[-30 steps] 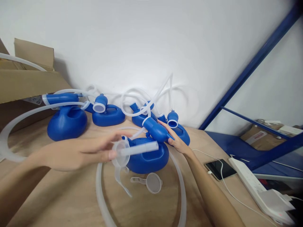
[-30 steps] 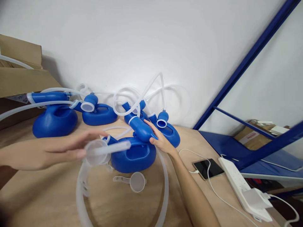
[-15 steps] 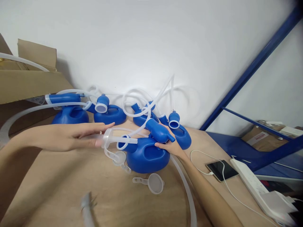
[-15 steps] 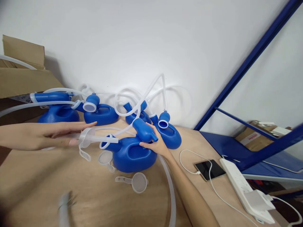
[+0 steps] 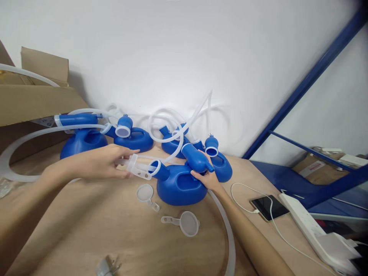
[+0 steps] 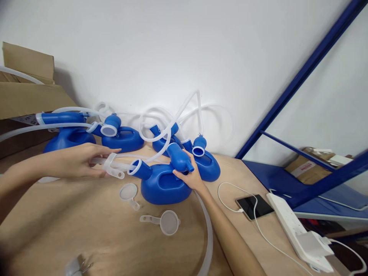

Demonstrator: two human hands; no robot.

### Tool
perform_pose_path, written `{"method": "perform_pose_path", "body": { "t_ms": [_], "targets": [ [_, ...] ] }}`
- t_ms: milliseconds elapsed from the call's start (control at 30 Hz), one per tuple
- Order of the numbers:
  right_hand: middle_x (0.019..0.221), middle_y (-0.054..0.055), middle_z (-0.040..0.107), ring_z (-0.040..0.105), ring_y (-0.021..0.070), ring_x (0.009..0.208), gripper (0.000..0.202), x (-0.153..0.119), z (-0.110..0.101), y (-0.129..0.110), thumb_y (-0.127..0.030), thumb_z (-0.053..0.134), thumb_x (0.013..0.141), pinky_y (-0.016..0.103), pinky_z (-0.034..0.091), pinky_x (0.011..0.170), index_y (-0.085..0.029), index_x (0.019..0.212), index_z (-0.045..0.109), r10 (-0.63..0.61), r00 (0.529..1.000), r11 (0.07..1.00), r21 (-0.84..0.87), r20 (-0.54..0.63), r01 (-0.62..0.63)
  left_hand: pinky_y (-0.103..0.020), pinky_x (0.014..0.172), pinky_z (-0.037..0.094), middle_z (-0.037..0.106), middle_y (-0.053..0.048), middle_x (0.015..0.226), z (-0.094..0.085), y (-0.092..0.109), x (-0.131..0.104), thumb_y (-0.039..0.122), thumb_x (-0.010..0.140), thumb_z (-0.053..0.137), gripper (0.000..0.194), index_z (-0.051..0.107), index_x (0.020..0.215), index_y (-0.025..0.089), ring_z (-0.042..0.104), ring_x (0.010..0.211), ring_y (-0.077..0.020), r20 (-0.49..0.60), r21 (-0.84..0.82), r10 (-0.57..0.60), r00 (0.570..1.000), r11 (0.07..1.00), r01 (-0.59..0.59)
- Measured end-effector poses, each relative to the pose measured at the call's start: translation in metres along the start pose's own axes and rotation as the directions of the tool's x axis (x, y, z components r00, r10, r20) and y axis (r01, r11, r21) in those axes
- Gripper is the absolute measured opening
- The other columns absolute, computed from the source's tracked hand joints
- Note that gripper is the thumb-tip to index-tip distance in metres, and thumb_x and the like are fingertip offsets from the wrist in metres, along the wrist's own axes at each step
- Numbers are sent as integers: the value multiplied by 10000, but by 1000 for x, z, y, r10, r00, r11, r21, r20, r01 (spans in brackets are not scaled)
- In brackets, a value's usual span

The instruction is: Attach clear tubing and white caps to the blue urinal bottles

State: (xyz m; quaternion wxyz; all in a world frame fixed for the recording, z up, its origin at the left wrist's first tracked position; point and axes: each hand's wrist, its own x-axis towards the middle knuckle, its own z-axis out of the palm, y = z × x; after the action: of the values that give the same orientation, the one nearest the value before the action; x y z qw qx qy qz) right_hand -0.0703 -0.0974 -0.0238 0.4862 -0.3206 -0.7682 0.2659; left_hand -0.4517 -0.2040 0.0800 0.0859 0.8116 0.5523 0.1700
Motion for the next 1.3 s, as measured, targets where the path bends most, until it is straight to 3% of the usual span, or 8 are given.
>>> {"method": "perform_pose_path", "body": {
  "t_ms": [100,200,267,367,533,800,967,1300],
  "targets": [
    [1537,133,541,522,351,1440,853,-2,-1,5,-534,825,789,526,429,1223,-258,1508,458,-51,999,997,-53,-1,51,-370,989,536,618,-102,1500,21,10,10,658,981,513,670,561,1495,231,649,1251,-328,116,17,95,989,995,-97],
    [1525,140,544,544,356,1413,873,-2,-1,8,-553,832,774,532,445,1203,-256,1503,454,-49,999,997,-60,-8,48,-412,1032,511,602,-143,1495,46,20,19,605,1083,274,664,388,1618,229,627,1295,-321,62,94,120,991,988,-126],
    [1547,140,524,547,354,1410,886,-2,-1,9,-561,833,771,528,453,1195,-263,1508,442,-28,1000,999,-42,3,28,-417,995,524,602,-175,1464,59,22,22,587,1095,208,672,377,1621,204,644,1254,-325,-6,165,162,987,973,-159],
    [1567,136,505,536,347,1422,881,-1,0,8,-580,821,774,518,458,1192,-270,1505,438,-2,1000,1000,-10,20,2,-447,933,550,613,-234,1424,71,22,23,712,1044,217,811,381,1608,153,674,1188,-364,-55,211,170,984,965,-155],
    [1516,139,549,570,342,1382,878,0,2,3,-598,819,754,504,477,1171,-255,1476,456,21,1000,1000,15,7,-21,-484,887,564,639,-272,1400,85,32,27,984,759,448,1206,362,1608,133,696,1145,-446,-140,181,118,983,979,-92],
    [1483,143,577,611,346,1328,840,0,3,1,-558,845,732,501,512,1123,-254,1426,483,32,999,999,30,-15,-32,-402,696,553,724,-228,1127,100,45,32,794,925,508,814,572,1351,104,750,838,-367,-198,320,50,979,947,17],
    [1449,140,599,626,349,1298,832,-1,3,0,-557,842,732,511,509,1118,-252,1419,484,44,999,999,14,-30,-44,-381,600,511,733,-186,949,100,53,38,734,983,438,672,637,1176,121,748,787,-377,-235,382,-36,971,915,126],
    [1414,147,618,607,366,1318,841,-1,5,-5,-549,850,725,520,517,1109,-235,1410,477,65,997,997,-49,-46,-68,-371,534,430,732,-173,850,94,75,41,634,1033,347,585,624,1159,134,733,750,-387,-189,421,-239,953,857,298]
  ]
}}
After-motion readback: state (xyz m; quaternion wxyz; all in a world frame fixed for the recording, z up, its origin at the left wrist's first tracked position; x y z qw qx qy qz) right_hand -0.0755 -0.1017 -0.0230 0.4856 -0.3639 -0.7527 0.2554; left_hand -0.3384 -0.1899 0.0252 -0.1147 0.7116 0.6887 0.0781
